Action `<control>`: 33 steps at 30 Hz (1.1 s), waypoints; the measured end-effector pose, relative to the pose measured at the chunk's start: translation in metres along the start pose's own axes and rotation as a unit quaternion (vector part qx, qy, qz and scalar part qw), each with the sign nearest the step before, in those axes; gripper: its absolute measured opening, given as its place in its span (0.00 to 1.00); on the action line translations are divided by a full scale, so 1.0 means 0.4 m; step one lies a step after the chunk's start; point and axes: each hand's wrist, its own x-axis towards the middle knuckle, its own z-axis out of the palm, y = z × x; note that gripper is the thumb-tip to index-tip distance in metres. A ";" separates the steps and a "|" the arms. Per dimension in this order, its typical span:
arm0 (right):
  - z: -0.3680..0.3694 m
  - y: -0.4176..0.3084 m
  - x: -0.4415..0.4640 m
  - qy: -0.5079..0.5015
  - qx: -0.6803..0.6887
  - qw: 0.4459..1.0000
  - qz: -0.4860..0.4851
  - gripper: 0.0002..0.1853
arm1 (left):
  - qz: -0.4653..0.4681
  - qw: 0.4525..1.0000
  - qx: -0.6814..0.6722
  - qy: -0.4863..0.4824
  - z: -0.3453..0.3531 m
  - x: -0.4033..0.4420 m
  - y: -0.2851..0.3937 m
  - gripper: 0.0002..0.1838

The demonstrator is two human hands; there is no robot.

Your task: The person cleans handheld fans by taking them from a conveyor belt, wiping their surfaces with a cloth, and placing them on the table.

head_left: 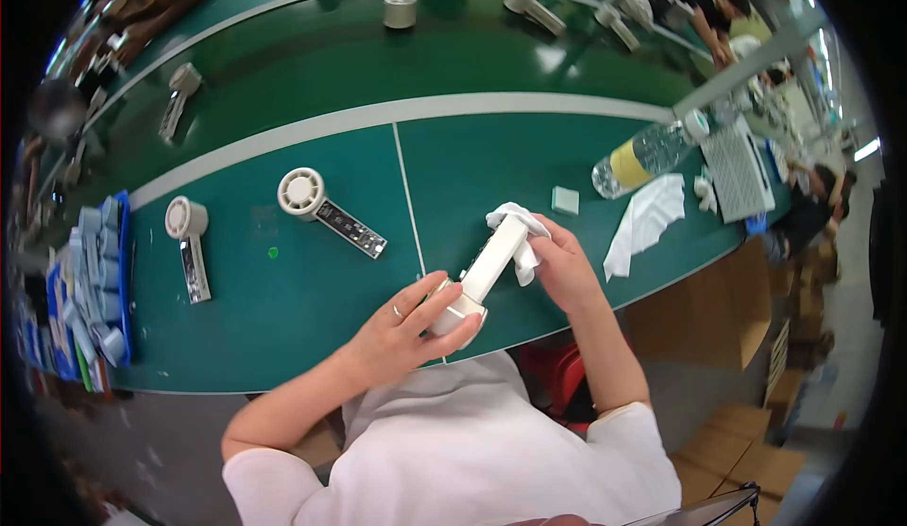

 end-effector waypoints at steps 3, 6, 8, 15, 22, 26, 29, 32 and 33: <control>0.029 -0.030 0.034 -0.030 0.312 0.949 0.043 0.24 | 0.042 0.995 0.068 0.052 -0.001 0.010 -0.061 0.27; 0.061 -0.064 0.052 -0.039 0.309 0.950 0.005 0.24 | 0.068 0.990 0.105 0.070 -0.010 0.010 -0.107 0.29; 0.076 -0.070 0.058 -0.035 0.301 0.953 0.000 0.25 | 0.072 0.987 0.112 0.090 -0.013 0.002 -0.127 0.30; 0.125 -0.085 0.070 -0.001 0.289 0.957 -0.019 0.28 | 0.049 0.991 0.067 0.102 -0.043 -0.022 -0.141 0.35; 0.149 -0.098 0.097 -0.017 0.288 0.956 -0.052 0.28 | -0.391 0.629 -0.661 0.121 -0.082 -0.029 -0.178 0.32; 0.159 -0.110 0.100 -0.039 0.319 0.945 -0.065 0.28 | -0.382 0.528 -0.742 0.155 -0.075 -0.027 -0.189 0.34; 0.152 -0.106 0.104 -0.047 0.323 0.943 -0.065 0.27 | -0.374 0.535 -0.742 0.155 -0.072 -0.025 -0.188 0.35; 0.156 -0.086 0.110 -0.041 0.308 0.949 -0.059 0.27 | -0.382 0.542 -0.733 0.153 -0.073 -0.031 -0.190 0.35; 0.160 -0.078 0.112 -0.019 0.290 0.956 -0.050 0.26 | -0.390 0.543 -0.728 0.152 -0.071 -0.032 -0.193 0.36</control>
